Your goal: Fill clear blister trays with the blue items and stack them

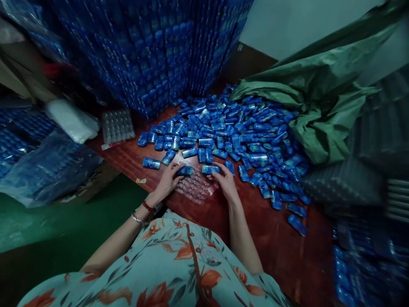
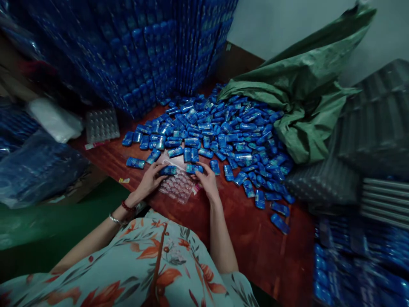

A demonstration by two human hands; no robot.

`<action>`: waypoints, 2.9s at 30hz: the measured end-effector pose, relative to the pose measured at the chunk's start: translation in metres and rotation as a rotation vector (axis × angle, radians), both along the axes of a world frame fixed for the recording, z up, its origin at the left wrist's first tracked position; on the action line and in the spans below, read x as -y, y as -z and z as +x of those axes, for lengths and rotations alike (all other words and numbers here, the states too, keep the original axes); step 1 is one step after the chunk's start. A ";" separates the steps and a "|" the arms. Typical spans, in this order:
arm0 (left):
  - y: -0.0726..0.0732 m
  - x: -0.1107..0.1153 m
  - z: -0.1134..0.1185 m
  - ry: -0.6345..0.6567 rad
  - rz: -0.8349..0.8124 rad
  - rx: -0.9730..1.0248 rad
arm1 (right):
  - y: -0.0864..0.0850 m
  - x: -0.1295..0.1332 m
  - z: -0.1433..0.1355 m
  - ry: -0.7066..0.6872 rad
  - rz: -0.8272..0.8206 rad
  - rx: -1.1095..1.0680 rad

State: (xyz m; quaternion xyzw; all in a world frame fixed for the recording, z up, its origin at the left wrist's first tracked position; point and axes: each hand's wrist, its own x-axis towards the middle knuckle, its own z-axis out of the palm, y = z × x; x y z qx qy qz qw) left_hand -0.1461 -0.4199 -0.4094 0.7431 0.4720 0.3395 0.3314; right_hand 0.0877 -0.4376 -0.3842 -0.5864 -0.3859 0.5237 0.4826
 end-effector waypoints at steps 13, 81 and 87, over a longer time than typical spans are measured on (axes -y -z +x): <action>-0.004 0.010 -0.012 0.032 0.038 -0.035 | -0.002 0.029 0.007 -0.162 0.098 0.459; -0.074 -0.031 0.023 0.541 0.117 -0.969 | -0.070 -0.032 -0.059 -1.021 -0.021 1.537; -0.077 -0.035 0.039 0.524 0.087 -1.005 | -0.069 -0.034 -0.064 -0.975 0.012 1.546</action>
